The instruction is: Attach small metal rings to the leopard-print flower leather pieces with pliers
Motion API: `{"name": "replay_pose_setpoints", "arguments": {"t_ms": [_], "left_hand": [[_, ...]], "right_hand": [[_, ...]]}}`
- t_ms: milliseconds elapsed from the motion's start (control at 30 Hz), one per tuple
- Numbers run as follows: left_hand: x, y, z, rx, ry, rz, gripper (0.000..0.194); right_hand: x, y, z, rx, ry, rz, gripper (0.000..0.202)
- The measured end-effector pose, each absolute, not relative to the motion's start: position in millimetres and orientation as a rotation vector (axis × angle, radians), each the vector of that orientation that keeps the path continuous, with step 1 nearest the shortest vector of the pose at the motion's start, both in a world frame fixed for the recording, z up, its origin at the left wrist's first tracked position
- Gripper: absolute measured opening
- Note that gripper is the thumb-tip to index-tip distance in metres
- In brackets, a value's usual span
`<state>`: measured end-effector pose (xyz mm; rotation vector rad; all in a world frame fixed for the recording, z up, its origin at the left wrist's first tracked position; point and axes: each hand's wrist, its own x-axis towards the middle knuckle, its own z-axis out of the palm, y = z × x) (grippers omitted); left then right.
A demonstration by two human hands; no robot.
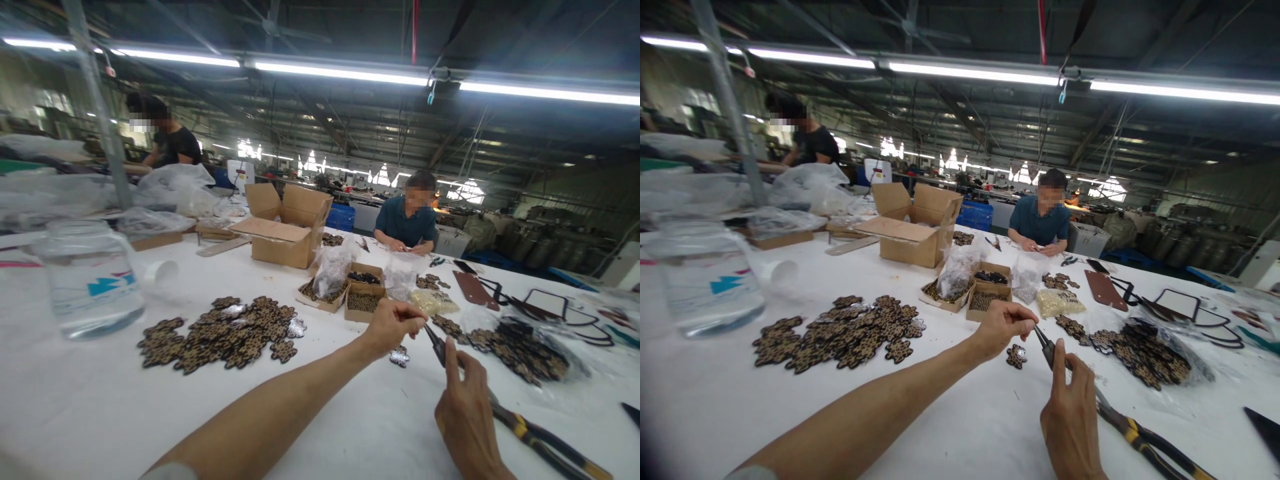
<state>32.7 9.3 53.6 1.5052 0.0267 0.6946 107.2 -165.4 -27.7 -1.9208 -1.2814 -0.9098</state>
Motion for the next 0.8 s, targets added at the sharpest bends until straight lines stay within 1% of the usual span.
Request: {"name": "replay_pose_setpoints", "arguments": {"t_ms": [167,267,300,367,433,467,533,633,667,700,800], "left_hand": [[37,4,51,1.439,0.064,0.741,0.036],[36,0,46,1.465,0.070,0.692,0.043],[35,-2,44,1.485,0.075,0.652,0.049],[32,-10,38,1.548,0.094,0.530,0.065],[28,-23,32,1.662,0.101,0.393,0.080],[26,-32,30,1.738,0.102,0.338,0.086],[21,-51,28,1.918,0.143,0.279,0.097],[15,-79,29,2.152,0.363,0.324,0.113],[14,-87,29,2.207,0.448,0.350,0.114],[14,-94,29,2.250,0.519,0.372,0.111],[19,-102,23,2.333,0.625,0.408,0.090]], "right_hand": [[107,-164,-31,-1.941,-1.245,-0.857,0.093],[108,-169,-25,-1.859,-1.200,-0.624,0.092],[110,-170,-22,-1.814,-1.158,-0.501,0.089],[118,-173,-16,-1.686,-1.030,-0.205,0.077],[129,-173,-9,-1.469,-0.851,0.070,0.066],[134,-173,-6,-1.335,-0.761,0.180,0.064],[141,-170,-3,-1.081,-0.618,0.333,0.068],[143,-165,-3,-0.885,-0.486,0.432,0.071],[143,-163,-5,-0.858,-0.453,0.448,0.072],[142,-162,-7,-0.837,-0.419,0.455,0.072],[138,-157,-17,-0.773,-0.314,0.479,0.072]]}}
